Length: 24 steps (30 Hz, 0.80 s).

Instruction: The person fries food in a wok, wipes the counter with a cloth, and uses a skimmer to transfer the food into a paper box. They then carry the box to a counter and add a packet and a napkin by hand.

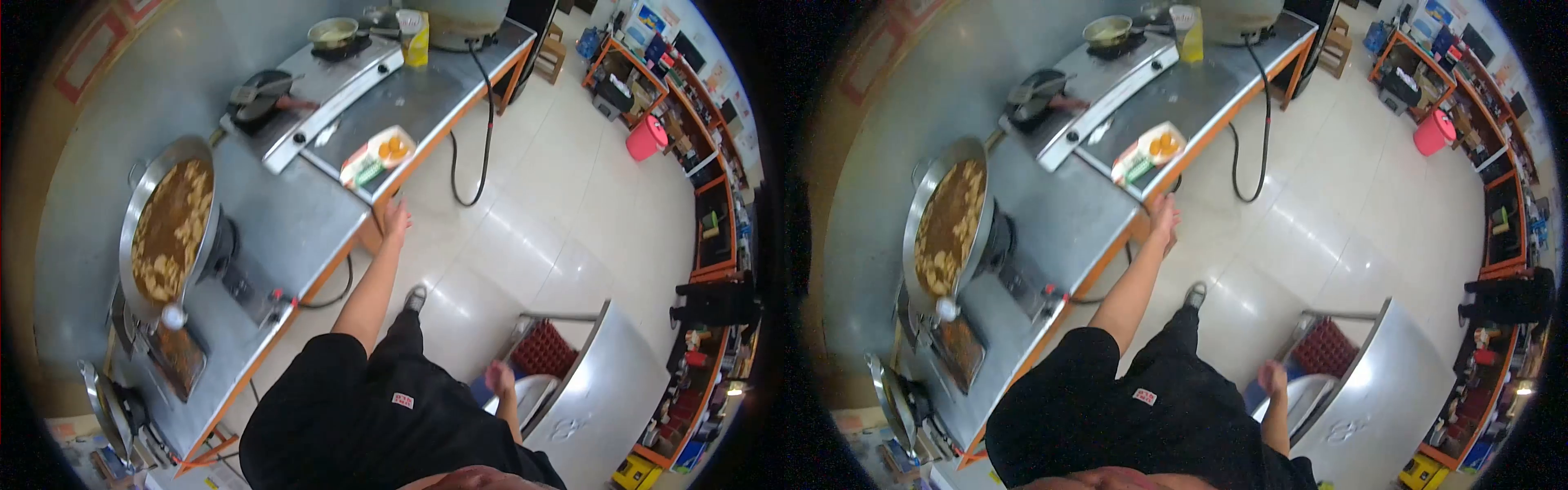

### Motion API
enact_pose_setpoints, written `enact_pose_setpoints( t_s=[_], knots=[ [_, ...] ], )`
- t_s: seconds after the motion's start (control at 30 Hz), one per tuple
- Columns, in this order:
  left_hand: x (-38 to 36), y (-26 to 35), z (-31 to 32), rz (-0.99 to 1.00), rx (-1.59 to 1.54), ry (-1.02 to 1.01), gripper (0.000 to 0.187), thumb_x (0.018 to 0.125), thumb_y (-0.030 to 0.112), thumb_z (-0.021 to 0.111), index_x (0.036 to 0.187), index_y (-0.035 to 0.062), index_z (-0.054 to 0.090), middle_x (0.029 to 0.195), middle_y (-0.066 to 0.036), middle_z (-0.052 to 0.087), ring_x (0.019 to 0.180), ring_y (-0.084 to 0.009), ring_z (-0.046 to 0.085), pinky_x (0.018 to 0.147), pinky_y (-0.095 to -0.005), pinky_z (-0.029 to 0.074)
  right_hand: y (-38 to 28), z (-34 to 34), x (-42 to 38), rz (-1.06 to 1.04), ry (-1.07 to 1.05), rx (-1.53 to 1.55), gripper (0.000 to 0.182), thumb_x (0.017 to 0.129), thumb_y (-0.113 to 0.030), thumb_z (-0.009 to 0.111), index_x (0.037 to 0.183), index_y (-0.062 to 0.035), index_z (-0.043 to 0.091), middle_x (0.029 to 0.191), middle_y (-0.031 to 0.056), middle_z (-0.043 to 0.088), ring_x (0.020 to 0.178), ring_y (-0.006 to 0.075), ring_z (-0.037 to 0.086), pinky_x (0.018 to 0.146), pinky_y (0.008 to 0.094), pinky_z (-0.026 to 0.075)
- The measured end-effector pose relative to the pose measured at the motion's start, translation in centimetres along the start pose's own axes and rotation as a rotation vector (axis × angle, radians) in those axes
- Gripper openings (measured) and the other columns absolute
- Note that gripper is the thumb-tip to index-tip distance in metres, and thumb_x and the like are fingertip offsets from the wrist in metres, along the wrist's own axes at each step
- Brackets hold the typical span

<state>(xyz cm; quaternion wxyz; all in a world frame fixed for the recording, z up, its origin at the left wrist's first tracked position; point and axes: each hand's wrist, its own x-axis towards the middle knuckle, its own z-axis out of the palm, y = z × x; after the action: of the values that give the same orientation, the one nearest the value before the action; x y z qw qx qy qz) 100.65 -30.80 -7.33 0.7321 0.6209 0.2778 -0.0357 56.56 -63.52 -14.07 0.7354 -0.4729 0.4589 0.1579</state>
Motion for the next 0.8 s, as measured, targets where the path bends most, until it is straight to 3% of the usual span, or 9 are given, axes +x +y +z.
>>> enact_pose_setpoints(
  t_s=[0.03, 0.23, 0.27, 0.43, 0.53, 0.6, 0.63, 0.73, 0.8],
  knots=[
    [0.8, 2.6, 1.2, 0.013, -0.019, -0.008, 0.073, 0.089, 0.04, 0.056, 0.146, 0.0127, 0.019, 0.115, -0.012, 0.056, 0.081, -0.0183, 0.06, 0.057, -0.0293, 0.051, 0.9, -2.1, 1.2, 0.106, 0.114, -0.108, 0.012, 0.082, -0.022, 0.054, 0.075, -0.0126, 0.053, 0.06, 0.0037, 0.052, 0.043, 0.0182, 0.048, 0.036, 0.0311, 0.037],
    [10.7, 5.9, 5.3, -0.174, -0.267, 0.283, 0.058, 0.092, 0.046, 0.049, 0.134, 0.012, 0.028, 0.111, -0.016, 0.057, 0.069, -0.0223, 0.063, 0.051, -0.0331, 0.05, -3.3, -7.2, 2.0, 0.143, 0.083, -0.063, 0.013, 0.087, -0.023, 0.051, 0.091, -0.0116, 0.056, 0.073, 0.0068, 0.058, 0.055, 0.021, 0.054, 0.046, 0.0336, 0.044],
    [12.4, 5.1, 5.5, -0.114, -0.249, 0.368, 0.048, 0.091, 0.042, 0.053, 0.121, 0.008, 0.039, 0.081, -0.015, 0.062, 0.053, -0.0214, 0.059, 0.043, -0.0319, 0.052, -5.0, -7.0, 2.6, 0.119, 0.065, -0.054, 0.014, 0.088, -0.024, 0.052, 0.093, -0.0118, 0.056, 0.075, 0.0069, 0.058, 0.056, 0.0211, 0.055, 0.048, 0.0338, 0.045],
    [19.4, 0.1, 3.3, 0.102, -0.319, 0.482, 0.03, 0.093, 0.021, 0.046, 0.1, -0.0078, 0.053, 0.089, -0.02, 0.064, 0.07, -0.0297, 0.067, 0.055, -0.0418, 0.059, -14.6, -6.1, 9.9, 0.084, 0.009, -0.03, 0.021, 0.091, -0.029, 0.052, 0.104, -0.0127, 0.058, 0.083, 0.0073, 0.062, 0.063, 0.0217, 0.059, 0.056, 0.035, 0.05],
    [17.7, 2.2, 5.4, 0.114, -0.433, 0.325, 0.036, 0.092, 0.024, 0.043, 0.107, -0.0063, 0.054, 0.097, -0.021, 0.063, 0.079, -0.0333, 0.067, 0.06, -0.0404, 0.059, -19.9, -6.2, 19.1, 0.264, 0.121, -0.077, 0.023, 0.091, -0.028, 0.053, 0.107, -0.0125, 0.059, 0.084, 0.0062, 0.062, 0.065, 0.0197, 0.059, 0.056, 0.0349, 0.05],
    [24.2, -4.1, 2.4, 0.314, 0.039, 0.196, 0.043, 0.093, 0.029, 0.044, 0.112, -0.0072, 0.054, 0.105, -0.024, 0.061, 0.087, -0.0384, 0.064, 0.066, -0.0434, 0.059, -25.3, -6.9, 23.7, 0.148, 0.037, -0.074, 0.023, 0.091, -0.026, 0.052, 0.108, -0.0125, 0.06, 0.086, 0.005, 0.062, 0.064, 0.0187, 0.059, 0.057, 0.0346, 0.05],
    [18.1, -0.8, 9.0, 0.132, -0.444, 0.243, 0.047, 0.093, 0.032, 0.046, 0.118, -0.0067, 0.051, 0.112, -0.025, 0.058, 0.097, -0.0369, 0.061, 0.07, -0.0426, 0.058, -27.1, -7.5, 26.3, 0.216, 0.061, -0.122, 0.025, 0.09, -0.024, 0.052, 0.11, -0.0115, 0.06, 0.089, 0.0068, 0.063, 0.065, 0.019, 0.059, 0.056, 0.0344, 0.05],
    [12.9, 0.9, 19.8, 0.309, -0.001, 0.044, 0.062, 0.091, 0.045, 0.048, 0.125, -0.0066, 0.046, 0.112, -0.019, 0.058, 0.096, -0.0295, 0.061, 0.071, -0.0372, 0.054, -33.9, -13.1, 38.4, 0.216, 0.023, -0.454, 0.03, 0.09, -0.026, 0.051, 0.114, -0.0133, 0.061, 0.091, 0.0075, 0.064, 0.068, 0.0207, 0.06, 0.057, 0.0359, 0.05],
    [14.5, -0.2, 27.9, 0.19, -0.318, -0.098, 0.059, 0.091, 0.044, 0.05, 0.133, 0.0027, 0.042, 0.116, -0.018, 0.057, 0.099, -0.0295, 0.06, 0.071, -0.0407, 0.055, -39.9, -14.8, 45.5, 0.13, 0.022, -0.616, 0.031, 0.089, -0.029, 0.051, 0.114, -0.0141, 0.062, 0.089, 0.0086, 0.064, 0.067, 0.0217, 0.058, 0.055, 0.038, 0.048]
  ],
)
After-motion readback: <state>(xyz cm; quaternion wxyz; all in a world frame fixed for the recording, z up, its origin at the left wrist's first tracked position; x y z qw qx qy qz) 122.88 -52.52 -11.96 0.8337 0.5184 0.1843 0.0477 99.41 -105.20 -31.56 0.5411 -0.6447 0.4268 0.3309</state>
